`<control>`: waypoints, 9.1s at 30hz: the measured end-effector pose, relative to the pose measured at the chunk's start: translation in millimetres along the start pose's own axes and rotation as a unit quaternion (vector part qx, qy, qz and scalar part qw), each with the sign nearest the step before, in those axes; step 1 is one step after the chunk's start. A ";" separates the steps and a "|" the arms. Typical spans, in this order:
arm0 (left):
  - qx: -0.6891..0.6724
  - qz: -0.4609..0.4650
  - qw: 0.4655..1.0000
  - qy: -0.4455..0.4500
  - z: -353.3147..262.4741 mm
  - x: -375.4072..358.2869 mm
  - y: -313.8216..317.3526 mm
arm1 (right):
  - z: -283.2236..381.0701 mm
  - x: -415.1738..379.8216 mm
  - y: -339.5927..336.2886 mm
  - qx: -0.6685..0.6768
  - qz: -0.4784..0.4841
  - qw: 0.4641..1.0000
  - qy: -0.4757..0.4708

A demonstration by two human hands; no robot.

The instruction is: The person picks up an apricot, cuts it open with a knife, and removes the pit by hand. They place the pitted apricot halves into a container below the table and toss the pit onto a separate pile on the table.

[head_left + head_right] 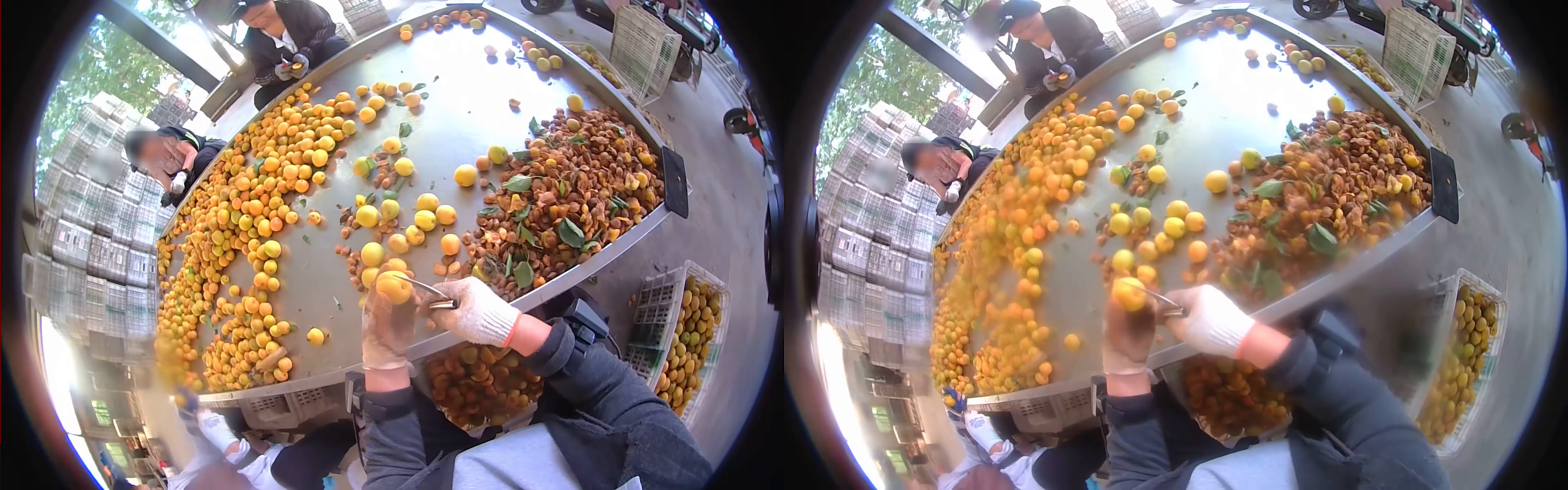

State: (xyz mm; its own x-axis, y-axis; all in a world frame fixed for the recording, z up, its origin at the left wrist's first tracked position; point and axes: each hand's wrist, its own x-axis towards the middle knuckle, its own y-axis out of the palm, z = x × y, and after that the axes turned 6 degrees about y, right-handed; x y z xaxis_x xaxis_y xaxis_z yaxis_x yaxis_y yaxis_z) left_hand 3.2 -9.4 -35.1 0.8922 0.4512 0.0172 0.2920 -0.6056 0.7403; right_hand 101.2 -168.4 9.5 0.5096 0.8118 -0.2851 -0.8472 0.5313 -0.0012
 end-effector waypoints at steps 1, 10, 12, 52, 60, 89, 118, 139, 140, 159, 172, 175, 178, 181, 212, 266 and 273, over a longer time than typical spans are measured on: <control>0.021 -0.011 1.000 0.012 0.9 -2.2 1.0 | 0.7 -0.1 5.1 -0.023 -0.003 1.000 -0.001; 0.070 -0.004 0.997 0.029 -20.8 -9.3 7.9 | 3.0 8.8 25.9 -0.107 -0.027 0.994 -0.023; 0.074 -0.011 0.997 0.001 -26.4 -10.6 12.5 | 2.6 9.7 28.3 -0.157 -0.028 0.987 0.000; 0.545 0.004 0.797 0.262 -15.3 -25.9 40.4 | 40.3 14.2 41.2 0.089 -0.092 0.992 -0.021; -0.094 -0.047 0.991 0.080 -38.0 -14.4 5.3 | 45.7 26.5 51.6 0.218 -0.076 0.972 0.035; 0.029 -0.153 0.988 -0.019 -12.4 -16.4 25.8 | 76.2 31.1 51.3 0.376 -0.248 0.874 -0.183; -0.031 -0.239 0.970 0.041 4.7 3.7 -14.9 | 34.4 56.1 33.7 -0.291 -0.050 0.943 -0.155; 0.153 -0.124 0.980 0.000 1.5 -32.5 21.7 | 7.2 37.0 -10.9 0.022 -0.165 0.986 -0.023; 0.321 0.011 0.944 -0.071 -6.3 -40.7 19.1 | 15.0 33.4 -17.7 0.030 -0.163 0.986 0.006; 0.075 -0.037 0.995 0.048 -36.7 3.0 14.7 | 22.9 6.9 -20.3 0.111 -0.020 0.994 0.011; 0.022 -0.047 0.997 0.053 -15.3 -8.8 20.5 | 5.6 11.8 22.9 -0.079 0.022 0.996 -0.045; 0.034 -0.069 0.995 0.058 -17.8 -11.3 19.0 | 11.9 11.2 26.2 -0.114 0.005 0.992 -0.046; 0.128 -0.033 0.987 0.089 -22.1 -12.7 20.0 | 12.5 15.5 27.5 -0.141 0.022 0.989 -0.049; 0.202 -0.043 0.974 0.098 -26.3 -16.2 29.9 | 2.2 25.6 28.3 -0.127 0.071 0.989 -0.009; 0.077 -0.009 0.996 0.040 -22.0 -23.4 33.5 | 24.1 -3.0 38.6 -0.305 -0.046 0.950 -0.054; 0.090 -0.057 0.994 -0.001 -33.3 -23.5 49.7 | 53.9 4.5 20.1 -0.058 0.223 0.954 0.193; 0.093 -0.095 0.989 0.069 -34.6 -16.3 37.5 | 29.9 -33.4 -6.3 -0.075 -0.095 0.993 -0.012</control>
State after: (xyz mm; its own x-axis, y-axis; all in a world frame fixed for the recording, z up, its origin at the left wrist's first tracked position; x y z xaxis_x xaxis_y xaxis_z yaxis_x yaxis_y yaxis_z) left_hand -12.3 -16.8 15.7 0.7641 0.6451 -0.0097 0.5191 -0.6058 0.6030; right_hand 94.0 -191.6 47.7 0.6639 0.7070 -0.2437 -0.7476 0.6345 -0.1961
